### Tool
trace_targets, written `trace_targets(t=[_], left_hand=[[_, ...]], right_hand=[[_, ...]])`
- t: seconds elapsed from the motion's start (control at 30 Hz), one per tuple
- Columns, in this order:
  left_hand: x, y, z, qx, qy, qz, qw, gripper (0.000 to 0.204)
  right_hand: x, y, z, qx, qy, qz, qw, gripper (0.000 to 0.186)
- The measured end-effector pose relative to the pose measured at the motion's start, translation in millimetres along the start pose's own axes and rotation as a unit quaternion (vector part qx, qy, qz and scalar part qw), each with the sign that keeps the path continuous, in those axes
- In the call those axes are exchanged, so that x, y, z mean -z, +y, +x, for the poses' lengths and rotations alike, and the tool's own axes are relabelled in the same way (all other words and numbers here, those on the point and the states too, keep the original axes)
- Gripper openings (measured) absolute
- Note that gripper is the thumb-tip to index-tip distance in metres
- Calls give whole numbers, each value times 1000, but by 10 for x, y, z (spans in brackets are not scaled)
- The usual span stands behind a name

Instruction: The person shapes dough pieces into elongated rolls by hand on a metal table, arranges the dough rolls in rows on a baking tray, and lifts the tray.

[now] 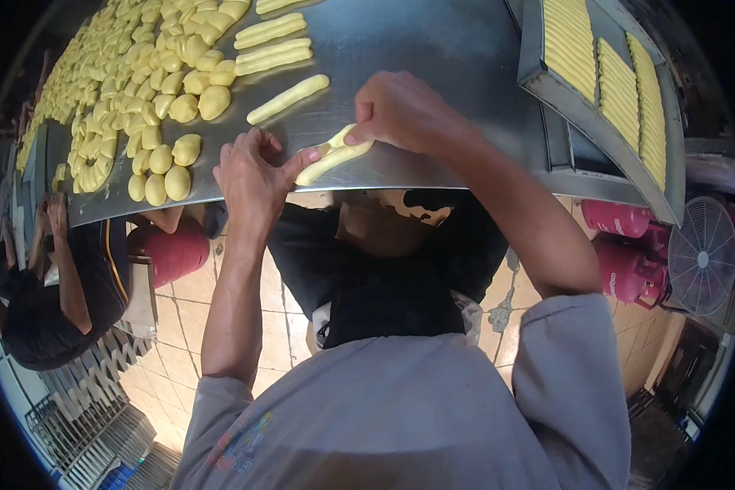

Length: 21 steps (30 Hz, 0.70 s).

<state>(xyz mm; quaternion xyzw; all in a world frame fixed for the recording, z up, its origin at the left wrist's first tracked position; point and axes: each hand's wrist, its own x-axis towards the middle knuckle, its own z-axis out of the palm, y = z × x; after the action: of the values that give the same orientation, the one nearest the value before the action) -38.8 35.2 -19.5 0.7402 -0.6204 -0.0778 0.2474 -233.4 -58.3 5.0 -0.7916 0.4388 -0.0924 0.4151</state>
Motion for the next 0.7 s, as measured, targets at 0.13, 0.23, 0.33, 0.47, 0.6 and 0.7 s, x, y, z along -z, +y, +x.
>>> trace_targets(t=[0.13,0.23,0.33,0.47,0.6,0.7], left_hand=[[29,-72,-32,-5,-7,0,1000,53],[92,-262,-30,45,-45,-138,988,50],[202,-294,-24,3,-64,-179,982,45],[188,-207,60,-78,-55,-68,993,49],[227,-52,149,7,-102,7,995,52],[187,-130,88,-51,-70,-2,996,52]], right_hand=[[36,-197,152,-75,21,-217,973,27],[109,-106,37,-90,-29,-123,988,25],[11,40,-118,-47,6,33,998,28],[38,-54,48,8,-17,-19,1000,29],[-29,-182,219,-47,31,-179,982,30],[20,-157,220,-87,1,-196,977,22]])
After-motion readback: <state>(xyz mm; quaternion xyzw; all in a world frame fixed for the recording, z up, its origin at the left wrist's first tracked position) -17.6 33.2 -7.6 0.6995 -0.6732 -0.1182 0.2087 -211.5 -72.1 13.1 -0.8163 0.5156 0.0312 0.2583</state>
